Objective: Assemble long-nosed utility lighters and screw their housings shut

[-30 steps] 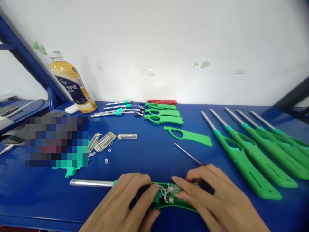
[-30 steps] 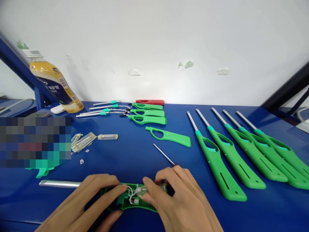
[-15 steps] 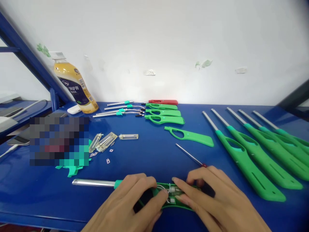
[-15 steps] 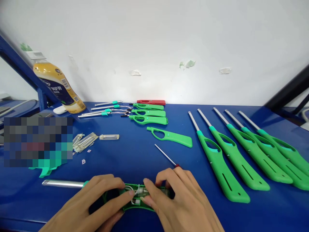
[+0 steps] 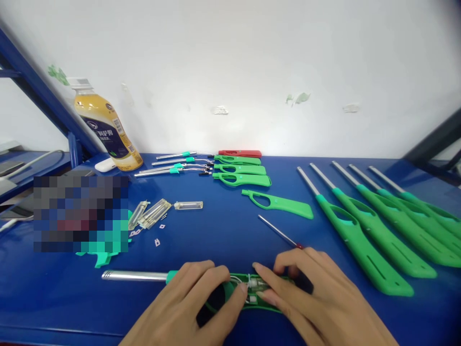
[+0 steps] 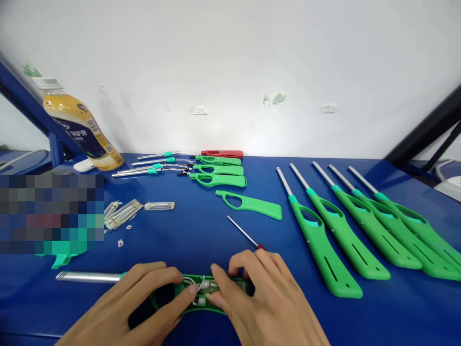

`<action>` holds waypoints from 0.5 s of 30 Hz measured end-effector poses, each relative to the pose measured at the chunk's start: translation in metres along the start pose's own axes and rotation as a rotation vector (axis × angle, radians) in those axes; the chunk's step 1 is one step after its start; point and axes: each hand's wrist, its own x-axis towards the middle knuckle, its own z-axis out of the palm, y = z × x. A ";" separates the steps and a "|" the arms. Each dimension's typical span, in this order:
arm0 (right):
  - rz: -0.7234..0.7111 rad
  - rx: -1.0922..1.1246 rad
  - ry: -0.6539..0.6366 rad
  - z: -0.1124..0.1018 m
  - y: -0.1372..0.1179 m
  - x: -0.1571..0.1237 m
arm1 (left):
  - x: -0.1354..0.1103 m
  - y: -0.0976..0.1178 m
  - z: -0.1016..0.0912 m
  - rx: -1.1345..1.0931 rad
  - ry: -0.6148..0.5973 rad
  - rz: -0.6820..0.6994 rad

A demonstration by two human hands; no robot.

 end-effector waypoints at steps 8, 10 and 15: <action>-0.043 -0.108 -0.003 0.000 -0.005 0.002 | -0.008 -0.003 0.013 0.096 0.070 0.042; -0.045 -0.121 -0.002 -0.004 -0.004 0.001 | -0.007 -0.003 0.015 0.101 0.084 0.044; 0.064 -0.237 0.057 -0.017 0.026 0.009 | 0.004 0.003 0.014 0.090 0.054 0.028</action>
